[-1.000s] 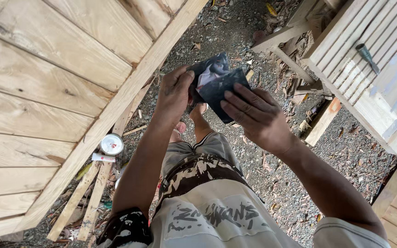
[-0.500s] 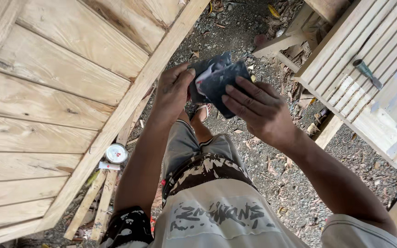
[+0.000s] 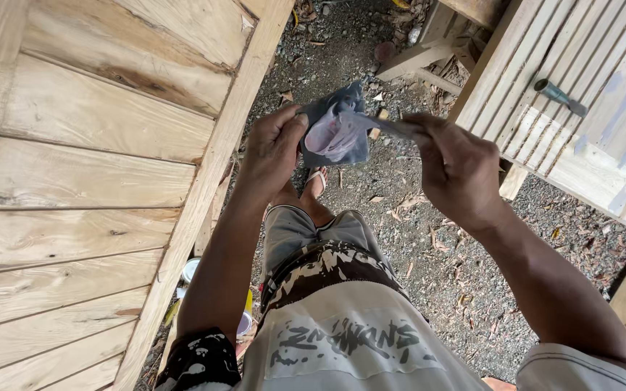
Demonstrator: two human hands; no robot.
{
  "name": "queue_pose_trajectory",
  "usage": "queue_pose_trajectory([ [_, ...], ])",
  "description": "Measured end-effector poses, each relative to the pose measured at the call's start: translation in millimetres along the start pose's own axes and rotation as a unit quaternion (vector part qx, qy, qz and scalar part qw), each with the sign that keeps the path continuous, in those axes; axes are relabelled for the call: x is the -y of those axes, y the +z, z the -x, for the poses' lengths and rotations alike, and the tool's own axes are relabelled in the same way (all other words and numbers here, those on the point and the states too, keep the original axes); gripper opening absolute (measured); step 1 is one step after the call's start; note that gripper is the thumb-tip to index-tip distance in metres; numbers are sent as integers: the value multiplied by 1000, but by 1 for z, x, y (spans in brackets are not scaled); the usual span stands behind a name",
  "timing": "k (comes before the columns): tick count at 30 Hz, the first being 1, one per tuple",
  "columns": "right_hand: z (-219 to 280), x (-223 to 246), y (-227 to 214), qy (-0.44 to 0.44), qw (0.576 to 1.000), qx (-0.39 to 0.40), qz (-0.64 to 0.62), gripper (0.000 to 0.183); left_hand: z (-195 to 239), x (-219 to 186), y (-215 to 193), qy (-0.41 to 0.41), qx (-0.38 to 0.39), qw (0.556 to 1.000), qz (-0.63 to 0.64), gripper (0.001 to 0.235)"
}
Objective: The person hammers a nail into a wooden plank, then scoops a pink filler from a container and applies it to gaps between planks using a putty knife, smoothing the surface.
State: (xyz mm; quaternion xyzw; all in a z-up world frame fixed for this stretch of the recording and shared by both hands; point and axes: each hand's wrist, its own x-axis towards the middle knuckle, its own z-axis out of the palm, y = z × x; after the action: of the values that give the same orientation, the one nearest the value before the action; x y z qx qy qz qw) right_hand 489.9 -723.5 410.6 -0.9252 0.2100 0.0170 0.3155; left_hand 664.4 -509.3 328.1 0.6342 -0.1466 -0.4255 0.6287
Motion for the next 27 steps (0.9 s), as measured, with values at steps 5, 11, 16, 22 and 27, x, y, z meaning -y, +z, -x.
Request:
queue_pose_trajectory([
  [5, -39, 5, -13, -23, 996, -56, -68, 21, -29, -9, -11, 32, 62, 997, -14, 29],
  [11, -77, 9, -1, -1, 991, 17, -133, 14, -57, -16, -22, -1, 68, 997, 32, 28],
  [16, -87, 17, 5, -134, 986, 46, -83, 18, -71, -11, -31, -26, 51, 991, 117, 29],
  [22, -89, 20, -15, -283, 956, -39, 59, 30, -84, -3, -36, -65, -3, 994, 92, 27],
  [27, -71, 14, 0, -285, 948, -116, 78, 35, -95, -1, -27, -108, 20, 952, 284, 28],
])
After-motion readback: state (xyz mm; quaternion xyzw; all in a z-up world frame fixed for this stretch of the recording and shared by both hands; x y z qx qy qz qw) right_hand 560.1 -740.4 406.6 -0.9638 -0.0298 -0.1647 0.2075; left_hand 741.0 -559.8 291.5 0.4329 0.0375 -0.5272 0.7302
